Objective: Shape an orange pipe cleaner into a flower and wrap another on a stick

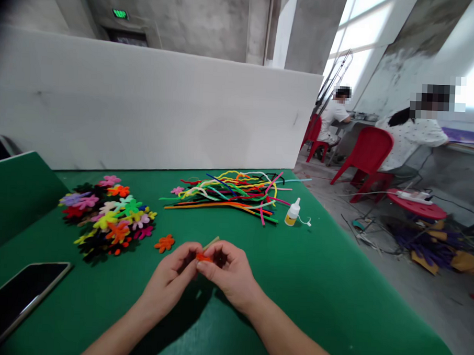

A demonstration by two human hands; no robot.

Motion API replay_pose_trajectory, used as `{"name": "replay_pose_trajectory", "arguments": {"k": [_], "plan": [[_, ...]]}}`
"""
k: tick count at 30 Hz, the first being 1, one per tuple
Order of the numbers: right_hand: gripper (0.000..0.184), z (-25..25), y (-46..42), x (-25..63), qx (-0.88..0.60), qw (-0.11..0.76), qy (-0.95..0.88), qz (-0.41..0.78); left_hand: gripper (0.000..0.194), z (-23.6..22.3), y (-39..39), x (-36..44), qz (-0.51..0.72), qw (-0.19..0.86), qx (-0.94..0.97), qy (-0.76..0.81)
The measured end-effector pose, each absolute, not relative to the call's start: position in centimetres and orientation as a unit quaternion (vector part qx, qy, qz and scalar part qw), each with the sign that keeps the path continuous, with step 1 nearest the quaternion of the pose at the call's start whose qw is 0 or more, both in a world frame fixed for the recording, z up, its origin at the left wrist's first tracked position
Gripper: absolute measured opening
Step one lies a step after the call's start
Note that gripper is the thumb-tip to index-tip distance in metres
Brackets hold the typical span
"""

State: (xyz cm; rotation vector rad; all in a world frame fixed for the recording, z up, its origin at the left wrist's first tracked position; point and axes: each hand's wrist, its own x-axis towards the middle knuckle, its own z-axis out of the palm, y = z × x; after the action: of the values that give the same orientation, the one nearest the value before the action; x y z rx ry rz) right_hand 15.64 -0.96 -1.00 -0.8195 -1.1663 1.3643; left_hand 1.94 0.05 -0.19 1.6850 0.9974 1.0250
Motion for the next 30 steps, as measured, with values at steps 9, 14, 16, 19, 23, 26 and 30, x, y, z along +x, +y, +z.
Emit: {"name": "replay_pose_trajectory", "arguments": {"k": [9, 14, 16, 19, 23, 26, 30], "plan": [[0.018, -1.3, -0.3, 16.2, -0.407, 0.557, -0.503, 0.521, 0.004, -0.1, 0.2, 2.1, 0.437, 0.543, 0.565, 0.441], [0.021, -1.5, -0.2, 16.2, -0.412, 0.536, -0.531, 0.511, 0.005, -0.3, 0.2, 2.0, 0.418, 0.562, 0.57, 0.43], [0.02, -1.4, -0.3, 16.2, -0.409, 0.534, -0.531, 0.515, 0.005, -0.2, 0.1, 2.1, 0.413, 0.565, 0.57, 0.431], [0.021, -1.3, -0.4, 16.2, -0.397, 0.534, -0.509, 0.547, 0.006, 0.2, 0.0, 2.2, 0.408, 0.572, 0.562, 0.436], [0.024, -1.3, -0.4, 16.2, -0.384, 0.509, -0.465, 0.613, 0.007, 0.5, -0.1, 2.4, 0.402, 0.585, 0.554, 0.435], [0.025, -1.5, -0.4, 16.0, -0.382, 0.5, -0.474, 0.616, 0.005, 0.4, -0.1, 2.5, 0.393, 0.595, 0.555, 0.428], [0.025, -2.0, -0.4, 15.6, -0.391, 0.506, -0.493, 0.59, 0.003, 0.1, 0.0, 2.4, 0.394, 0.609, 0.541, 0.426]]}}
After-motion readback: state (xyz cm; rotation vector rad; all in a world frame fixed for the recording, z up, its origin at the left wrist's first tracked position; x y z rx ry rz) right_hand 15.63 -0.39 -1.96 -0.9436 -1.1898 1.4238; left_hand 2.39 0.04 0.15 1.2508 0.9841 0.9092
